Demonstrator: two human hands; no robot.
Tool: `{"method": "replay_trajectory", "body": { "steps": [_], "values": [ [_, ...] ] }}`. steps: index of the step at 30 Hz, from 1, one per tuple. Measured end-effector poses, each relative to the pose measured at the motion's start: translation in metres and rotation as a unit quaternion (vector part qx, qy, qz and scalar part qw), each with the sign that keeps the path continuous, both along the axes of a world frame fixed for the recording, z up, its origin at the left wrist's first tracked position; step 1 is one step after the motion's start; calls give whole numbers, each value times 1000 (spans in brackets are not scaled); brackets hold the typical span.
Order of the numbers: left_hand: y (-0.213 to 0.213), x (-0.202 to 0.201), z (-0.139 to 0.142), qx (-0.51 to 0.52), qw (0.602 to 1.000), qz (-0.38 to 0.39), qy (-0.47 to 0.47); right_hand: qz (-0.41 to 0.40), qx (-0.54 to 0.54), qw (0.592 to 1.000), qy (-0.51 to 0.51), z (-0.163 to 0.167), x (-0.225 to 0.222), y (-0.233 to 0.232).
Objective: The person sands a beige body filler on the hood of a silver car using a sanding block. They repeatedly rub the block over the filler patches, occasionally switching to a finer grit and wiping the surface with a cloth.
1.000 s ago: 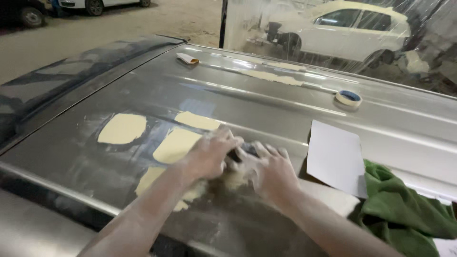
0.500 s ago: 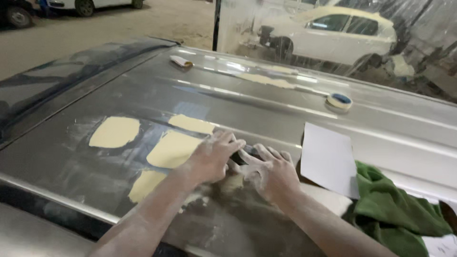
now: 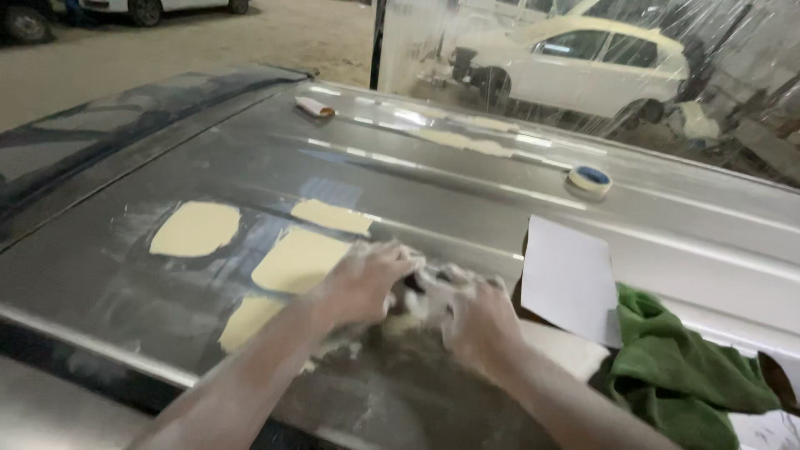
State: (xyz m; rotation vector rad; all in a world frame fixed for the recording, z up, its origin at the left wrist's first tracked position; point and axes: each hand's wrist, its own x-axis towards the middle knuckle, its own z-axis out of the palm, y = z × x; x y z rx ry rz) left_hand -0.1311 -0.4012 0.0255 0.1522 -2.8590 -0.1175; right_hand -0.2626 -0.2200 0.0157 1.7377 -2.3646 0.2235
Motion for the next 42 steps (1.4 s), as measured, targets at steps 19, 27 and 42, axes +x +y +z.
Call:
{"method": "replay_trajectory", "body": {
  "steps": [19, 27, 42],
  "values": [
    [-11, 20, 24, -16, 981, 71, 179, 26, -27, 999, 7, 22, -1, -67],
    [15, 51, 19, 18, 999, 40, 17, 21, 102, 994, -45, 15, 31, -5],
    [-9, 39, 8, 19, 996, 70, -52, 74, 45, 996, -32, 26, 33, -11]
  ]
}}
